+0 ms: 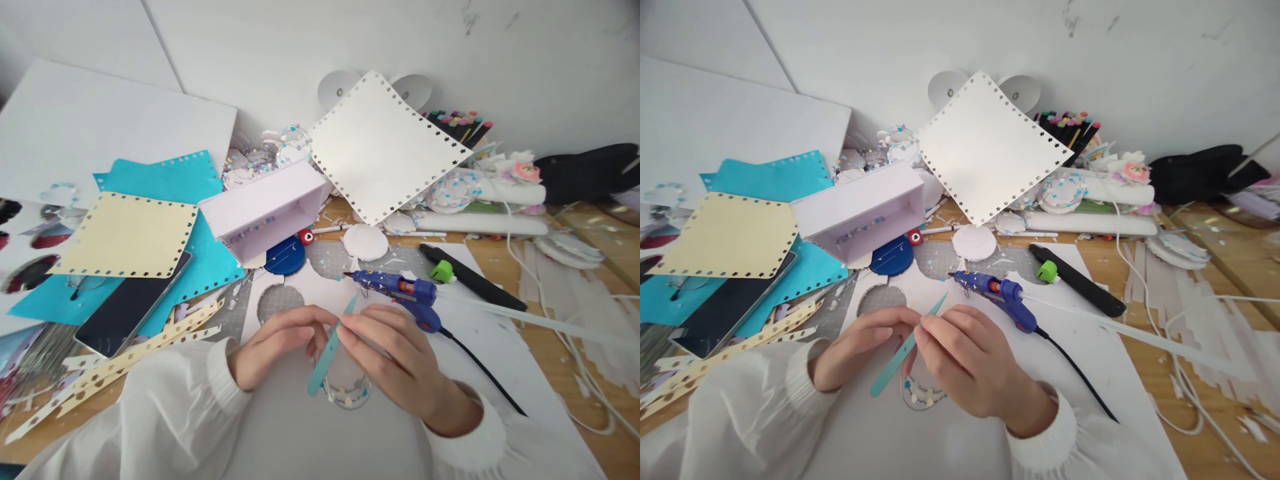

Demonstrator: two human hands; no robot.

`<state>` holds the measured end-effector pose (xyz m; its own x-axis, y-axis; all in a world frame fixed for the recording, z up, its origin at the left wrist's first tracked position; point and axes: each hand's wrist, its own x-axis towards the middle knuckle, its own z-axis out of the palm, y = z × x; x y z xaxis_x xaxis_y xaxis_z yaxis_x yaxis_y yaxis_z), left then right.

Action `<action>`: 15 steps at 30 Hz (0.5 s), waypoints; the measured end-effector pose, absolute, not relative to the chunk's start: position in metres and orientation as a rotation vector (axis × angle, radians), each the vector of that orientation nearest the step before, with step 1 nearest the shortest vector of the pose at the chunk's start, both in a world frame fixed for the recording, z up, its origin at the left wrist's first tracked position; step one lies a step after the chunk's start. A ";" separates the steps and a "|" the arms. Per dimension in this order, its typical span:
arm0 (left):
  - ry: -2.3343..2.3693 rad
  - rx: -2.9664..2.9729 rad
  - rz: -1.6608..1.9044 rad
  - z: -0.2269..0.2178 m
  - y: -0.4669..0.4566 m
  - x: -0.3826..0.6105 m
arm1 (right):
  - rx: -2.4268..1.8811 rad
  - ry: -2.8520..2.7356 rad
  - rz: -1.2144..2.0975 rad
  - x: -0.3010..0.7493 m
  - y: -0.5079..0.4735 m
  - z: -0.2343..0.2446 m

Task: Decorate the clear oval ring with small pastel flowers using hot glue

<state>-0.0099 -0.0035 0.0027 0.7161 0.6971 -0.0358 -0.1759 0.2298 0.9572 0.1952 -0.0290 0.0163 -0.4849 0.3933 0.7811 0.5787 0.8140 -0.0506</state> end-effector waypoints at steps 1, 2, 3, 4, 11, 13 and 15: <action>0.528 1.183 0.630 0.003 -0.004 -0.010 | -0.712 -2.142 -0.263 0.196 -0.029 0.015; 0.531 1.186 0.616 0.004 -0.004 -0.009 | -0.715 -2.139 -0.249 0.196 -0.030 0.014; 0.529 1.207 0.604 0.004 -0.004 -0.009 | -0.720 -2.135 -0.235 0.196 -0.030 0.012; 0.526 1.242 0.598 0.004 -0.004 -0.008 | -0.731 -2.132 -0.224 0.197 -0.030 0.011; 0.565 1.397 0.649 0.001 -0.006 -0.005 | -0.779 -2.120 -0.226 0.197 -0.032 0.009; 0.566 1.405 0.666 0.000 -0.005 -0.006 | -0.818 -2.081 -0.203 0.198 -0.033 0.012; 0.588 1.365 0.662 0.000 -0.004 -0.009 | -0.852 -2.018 -0.105 0.199 -0.034 0.016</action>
